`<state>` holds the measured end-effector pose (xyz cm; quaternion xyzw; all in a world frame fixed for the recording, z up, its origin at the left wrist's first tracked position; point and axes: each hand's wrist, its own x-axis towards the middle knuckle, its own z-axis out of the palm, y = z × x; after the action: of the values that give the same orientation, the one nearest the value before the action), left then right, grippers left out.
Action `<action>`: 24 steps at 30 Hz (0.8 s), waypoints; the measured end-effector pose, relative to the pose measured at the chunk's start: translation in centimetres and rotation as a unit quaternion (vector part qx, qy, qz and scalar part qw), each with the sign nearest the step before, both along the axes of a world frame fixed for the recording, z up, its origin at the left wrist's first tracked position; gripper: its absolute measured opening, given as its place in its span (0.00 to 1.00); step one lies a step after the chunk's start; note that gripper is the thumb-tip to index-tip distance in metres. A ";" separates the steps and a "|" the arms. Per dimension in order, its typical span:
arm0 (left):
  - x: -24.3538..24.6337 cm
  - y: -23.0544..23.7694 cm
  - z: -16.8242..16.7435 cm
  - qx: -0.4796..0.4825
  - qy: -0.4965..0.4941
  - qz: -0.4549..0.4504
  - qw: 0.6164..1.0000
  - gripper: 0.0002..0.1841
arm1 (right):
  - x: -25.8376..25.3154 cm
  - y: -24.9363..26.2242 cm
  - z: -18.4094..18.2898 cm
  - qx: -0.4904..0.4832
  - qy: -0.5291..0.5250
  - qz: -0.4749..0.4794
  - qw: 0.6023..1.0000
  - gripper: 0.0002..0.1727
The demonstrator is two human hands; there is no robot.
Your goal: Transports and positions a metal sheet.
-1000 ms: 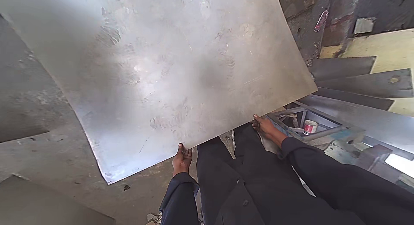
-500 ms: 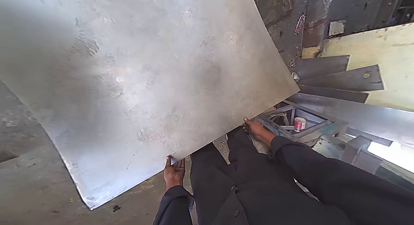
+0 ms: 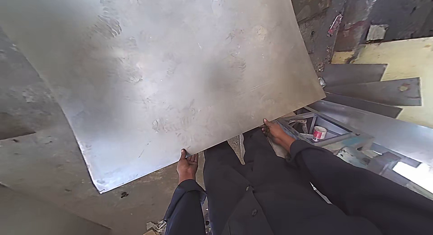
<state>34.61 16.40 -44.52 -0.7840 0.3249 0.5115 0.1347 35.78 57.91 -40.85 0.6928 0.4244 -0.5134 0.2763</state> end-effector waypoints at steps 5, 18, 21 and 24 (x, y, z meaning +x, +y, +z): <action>0.2 -0.2 -0.1 0.005 0.005 0.005 1.000 0.29 | -0.1 -0.1 0.2 0.002 -0.003 -0.003 1.000 0.19; 0.2 0.2 -0.2 0.008 0.006 0.015 1.000 0.29 | -0.3 -0.2 -0.2 0.024 -0.003 -0.015 1.000 0.18; 0.3 0.2 -0.1 0.002 0.006 0.021 1.000 0.29 | -0.3 -0.4 -0.3 0.025 -0.002 -0.018 1.000 0.18; 0.3 0.7 -0.1 0.010 0.010 0.025 1.000 0.28 | -0.4 0.0 -0.5 0.041 -0.007 -0.026 0.999 0.17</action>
<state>34.89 17.07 -44.61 -0.7852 0.3014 0.5258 0.1269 35.34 57.87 -41.37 0.7182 0.4249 -0.4976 0.2368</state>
